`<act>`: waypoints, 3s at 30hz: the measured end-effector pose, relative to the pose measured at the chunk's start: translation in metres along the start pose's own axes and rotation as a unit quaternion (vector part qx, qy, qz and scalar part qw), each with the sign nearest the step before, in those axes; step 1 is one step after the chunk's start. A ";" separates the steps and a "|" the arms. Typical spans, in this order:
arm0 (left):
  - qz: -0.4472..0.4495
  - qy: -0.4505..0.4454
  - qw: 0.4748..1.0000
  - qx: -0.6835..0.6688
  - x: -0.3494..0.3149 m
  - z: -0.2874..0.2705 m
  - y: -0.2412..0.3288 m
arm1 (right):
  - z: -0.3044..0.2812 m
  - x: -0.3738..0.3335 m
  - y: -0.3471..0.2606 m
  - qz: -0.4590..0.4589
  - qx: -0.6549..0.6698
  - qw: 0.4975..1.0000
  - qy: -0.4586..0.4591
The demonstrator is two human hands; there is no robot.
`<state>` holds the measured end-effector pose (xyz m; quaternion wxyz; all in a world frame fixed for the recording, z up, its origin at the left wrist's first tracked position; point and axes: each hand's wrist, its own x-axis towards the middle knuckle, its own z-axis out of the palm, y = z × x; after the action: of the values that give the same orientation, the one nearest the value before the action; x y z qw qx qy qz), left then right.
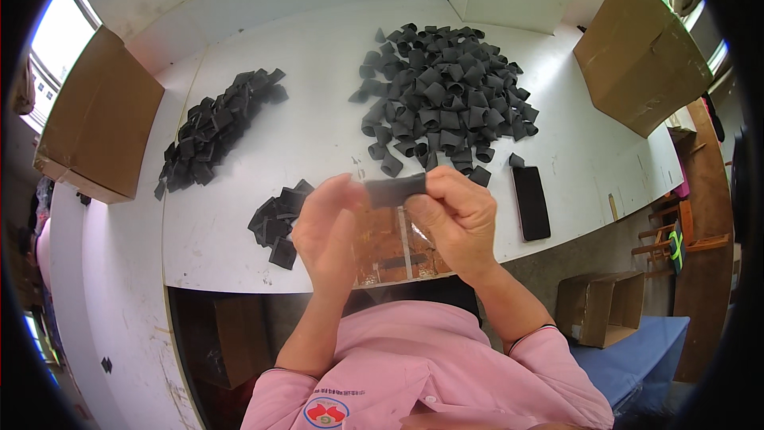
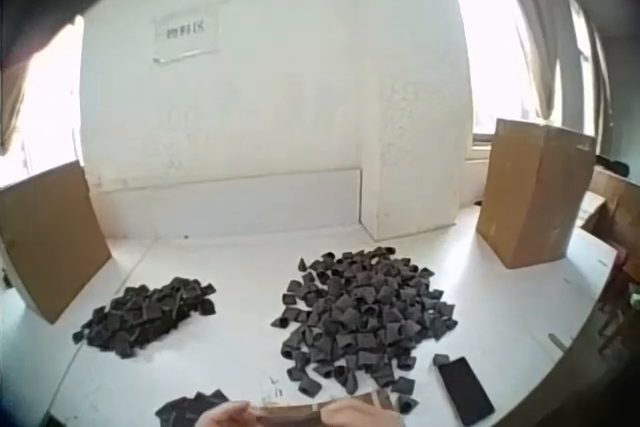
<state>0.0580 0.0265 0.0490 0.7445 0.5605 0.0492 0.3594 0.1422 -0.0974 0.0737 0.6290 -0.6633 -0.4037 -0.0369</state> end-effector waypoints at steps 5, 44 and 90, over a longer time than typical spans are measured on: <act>0.021 -0.016 0.997 0.068 -0.023 0.006 0.004 | 0.008 -0.028 -0.010 0.279 0.391 0.877 0.034; -0.239 -0.045 0.970 -0.023 -0.038 -0.008 -0.009 | 0.013 -0.052 0.013 0.263 0.202 0.943 0.012; 0.047 -0.012 0.819 0.572 -0.064 -0.070 -0.104 | 0.043 0.066 0.184 -0.137 -0.301 0.935 -0.128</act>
<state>0.0276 0.0332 -0.0885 0.2726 0.8915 0.2108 0.2940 0.2744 -0.0064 -0.0466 0.3320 -0.7588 -0.5379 -0.1572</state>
